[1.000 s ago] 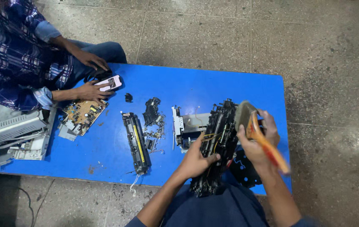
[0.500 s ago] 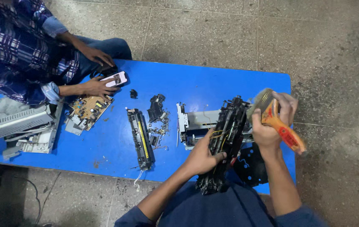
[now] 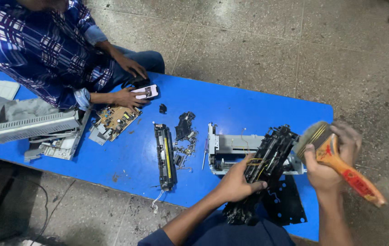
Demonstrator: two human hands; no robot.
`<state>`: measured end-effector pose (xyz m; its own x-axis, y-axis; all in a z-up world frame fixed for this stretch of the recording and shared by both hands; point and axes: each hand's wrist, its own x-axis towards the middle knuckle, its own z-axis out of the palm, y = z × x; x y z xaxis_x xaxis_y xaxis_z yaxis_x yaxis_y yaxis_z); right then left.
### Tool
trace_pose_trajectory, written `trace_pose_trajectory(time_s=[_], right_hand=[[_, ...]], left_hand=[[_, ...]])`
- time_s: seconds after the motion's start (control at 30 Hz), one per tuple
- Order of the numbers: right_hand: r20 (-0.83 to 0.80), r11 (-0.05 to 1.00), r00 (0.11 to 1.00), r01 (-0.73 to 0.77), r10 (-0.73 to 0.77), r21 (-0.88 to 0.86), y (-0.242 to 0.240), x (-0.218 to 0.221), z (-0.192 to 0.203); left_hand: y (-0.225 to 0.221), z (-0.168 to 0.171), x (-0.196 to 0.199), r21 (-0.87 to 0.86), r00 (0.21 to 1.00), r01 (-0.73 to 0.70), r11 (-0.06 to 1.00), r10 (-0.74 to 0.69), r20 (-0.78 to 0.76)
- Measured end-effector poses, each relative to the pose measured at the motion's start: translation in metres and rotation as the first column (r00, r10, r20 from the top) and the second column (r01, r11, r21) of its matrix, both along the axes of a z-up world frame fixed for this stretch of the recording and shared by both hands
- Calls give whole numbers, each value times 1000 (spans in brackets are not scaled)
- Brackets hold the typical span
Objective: The person cleans a disassembled printer component using a brush, then reassembles it with a screwdriver. The person brushes the internal gears and rollers, places the component on the table, and secures a cover plate with screws.
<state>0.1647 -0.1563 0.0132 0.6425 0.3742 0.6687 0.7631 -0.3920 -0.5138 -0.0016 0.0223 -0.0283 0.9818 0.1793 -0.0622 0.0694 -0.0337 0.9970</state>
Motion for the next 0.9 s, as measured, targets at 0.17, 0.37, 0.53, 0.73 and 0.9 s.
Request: trace_pose_trajectory(time_s=[0.17,0.37,0.53,0.73,0.9], right_hand=[[-76,998,996,-58,57,-13,5,-21,-14],[11,999,1000,29,-29,42,13,-10,-11],[-158,990,980,-132,124,-41,18,-67,-20],[-71,995,995,-70,65,-76,7,-58,-14],[-118,990,985,-135,129,-45,11,-74,-12]], left_hand=[[0,8,-1,95,1000,-12,995,13,-7],[0,2,-6,72,997,3,997,3,-77],[2,-9,-7,22,996,-87,996,87,2],[2,-12,-14,-200,993,-50,979,27,-119],[3,-8,-11,-76,999,-35,996,32,-38]])
